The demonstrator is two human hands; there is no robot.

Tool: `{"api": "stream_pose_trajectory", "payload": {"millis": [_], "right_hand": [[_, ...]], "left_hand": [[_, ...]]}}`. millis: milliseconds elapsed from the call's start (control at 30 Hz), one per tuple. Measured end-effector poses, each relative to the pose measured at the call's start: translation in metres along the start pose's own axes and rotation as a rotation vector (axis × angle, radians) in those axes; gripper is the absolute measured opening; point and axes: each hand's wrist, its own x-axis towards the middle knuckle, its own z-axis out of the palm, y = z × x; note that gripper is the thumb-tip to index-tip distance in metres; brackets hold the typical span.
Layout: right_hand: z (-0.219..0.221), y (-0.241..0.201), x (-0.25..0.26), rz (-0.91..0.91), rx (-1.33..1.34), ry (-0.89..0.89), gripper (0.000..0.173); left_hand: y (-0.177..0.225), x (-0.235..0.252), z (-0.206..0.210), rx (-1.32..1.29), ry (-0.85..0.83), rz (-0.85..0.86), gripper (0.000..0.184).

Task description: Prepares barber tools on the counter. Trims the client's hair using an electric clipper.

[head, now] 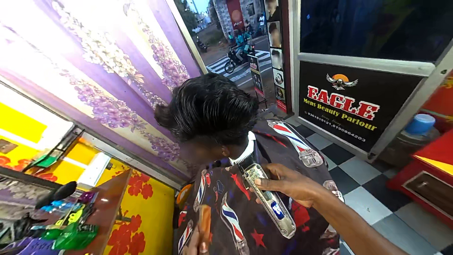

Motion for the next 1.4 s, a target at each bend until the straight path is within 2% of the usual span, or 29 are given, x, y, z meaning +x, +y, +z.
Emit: {"api": "stream_pose_trajectory", "payload": {"millis": [67,167,233,300,400,567,700,800,900,1000,1067,1167,1267,1400], "right_hand": [[0.004,0.006,-0.007,-0.025,0.051,0.006,0.044],[0.01,0.011,-0.012,-0.032,0.088,0.014,0.04],[0.013,0.013,-0.013,-0.03,0.087,0.01,0.039],[0.014,0.017,-0.013,-0.045,0.095,-0.002,0.04],[0.013,0.019,-0.014,-0.061,0.086,0.003,0.041],[0.006,0.02,-0.017,-0.065,0.098,0.036,0.043],[0.001,0.014,-0.016,-0.053,0.084,0.049,0.044],[-0.007,0.009,-0.014,-0.058,0.003,0.016,0.042],[-0.02,-0.004,-0.021,-0.027,-0.22,-0.018,0.043],[-0.03,-0.018,-0.027,0.006,-0.368,-0.033,0.045],[-0.029,-0.023,-0.023,-0.007,-0.33,-0.035,0.041],[-0.023,-0.026,-0.004,0.01,-0.195,-0.06,0.033],[-0.024,-0.03,0.014,0.067,-0.144,-0.08,0.029],[-0.025,-0.028,0.029,0.073,-0.07,-0.122,0.033]], "left_hand": [[0.02,0.032,-0.013,0.221,0.067,0.283,0.036],[0.059,0.086,-0.022,0.442,0.187,0.67,0.017],[0.084,0.116,-0.021,0.558,0.237,0.84,0.013],[0.105,0.139,-0.013,0.648,0.239,0.934,0.016],[0.125,0.157,0.0,0.742,0.176,0.986,0.019],[0.144,0.158,0.027,0.92,0.04,1.004,0.023],[0.15,0.158,0.044,1.019,-0.137,1.034,0.02],[0.143,0.159,0.039,0.99,-0.217,1.046,0.021],[0.14,0.158,0.017,1.025,-0.245,0.985,0.019],[0.133,0.16,0.003,1.089,-0.38,1.051,0.011],[0.127,0.157,0.008,1.145,-0.454,1.111,0.012],[0.121,0.154,0.021,1.227,-0.439,1.163,0.022],[0.119,0.156,0.019,1.291,-0.417,1.152,0.021],[0.112,0.156,0.006,1.3,-0.379,1.135,0.022]]}}
